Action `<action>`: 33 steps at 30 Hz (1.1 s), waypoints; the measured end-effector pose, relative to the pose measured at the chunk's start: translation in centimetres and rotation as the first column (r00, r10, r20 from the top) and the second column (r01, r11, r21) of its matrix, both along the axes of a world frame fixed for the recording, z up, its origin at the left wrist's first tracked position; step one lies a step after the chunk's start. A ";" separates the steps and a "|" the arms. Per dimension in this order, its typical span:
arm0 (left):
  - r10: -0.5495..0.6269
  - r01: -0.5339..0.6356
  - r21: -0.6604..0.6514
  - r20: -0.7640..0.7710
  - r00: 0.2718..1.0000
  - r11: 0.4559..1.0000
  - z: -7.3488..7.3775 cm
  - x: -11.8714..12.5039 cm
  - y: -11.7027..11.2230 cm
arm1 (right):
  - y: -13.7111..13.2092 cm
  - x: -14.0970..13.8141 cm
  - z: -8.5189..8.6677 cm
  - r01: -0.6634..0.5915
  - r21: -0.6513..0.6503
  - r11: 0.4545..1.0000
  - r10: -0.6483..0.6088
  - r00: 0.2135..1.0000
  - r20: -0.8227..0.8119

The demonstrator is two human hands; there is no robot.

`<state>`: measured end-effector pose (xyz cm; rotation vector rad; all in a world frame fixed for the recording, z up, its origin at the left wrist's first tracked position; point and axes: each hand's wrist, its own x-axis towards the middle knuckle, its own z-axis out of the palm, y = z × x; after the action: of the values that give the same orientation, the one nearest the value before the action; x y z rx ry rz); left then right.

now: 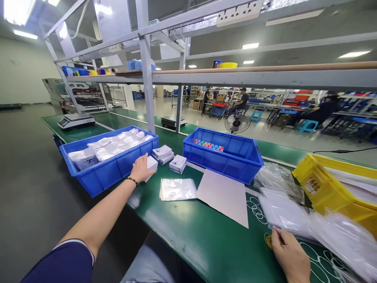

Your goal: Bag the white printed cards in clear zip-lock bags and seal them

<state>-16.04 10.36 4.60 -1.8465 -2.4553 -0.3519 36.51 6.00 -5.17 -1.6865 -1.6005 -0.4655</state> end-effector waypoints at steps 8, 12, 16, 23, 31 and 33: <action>-0.030 0.038 -0.292 0.029 0.999 0.956 1.3 -3.9 5.2 | -0.5 0.5 -0.6 0.089 0.005 0.996 -0.089 0.996 -0.015; -0.048 0.050 -0.273 0.013 0.999 0.961 1.8 -3.9 4.7 | -0.6 0.6 -0.6 0.069 0.001 0.998 -0.069 0.997 -0.031; -0.093 0.092 -0.162 0.004 0.996 0.983 3.8 -2.0 3.5 | -0.5 0.0 -0.2 -0.019 0.033 0.999 0.019 1.000 -0.017; -0.198 0.441 0.207 0.978 -0.068 0.873 1.5 10.6 0.9 | -1.0 -8.4 4.7 -0.440 0.093 0.893 0.450 0.875 -0.178; 0.389 0.630 0.215 0.626 -0.675 0.747 -5.2 23.5 0.1 | 0.0 -15.8 9.4 -0.670 -0.109 0.735 0.554 0.684 -0.474; 0.455 0.631 0.194 0.539 -0.708 0.751 -6.4 23.8 0.2 | 0.3 -15.4 8.7 -0.677 -0.211 0.705 0.510 0.690 -0.513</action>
<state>7.77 10.61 -1.81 0.3969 0.2751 0.6879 21.11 6.29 3.54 -1.2584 -1.8577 0.5667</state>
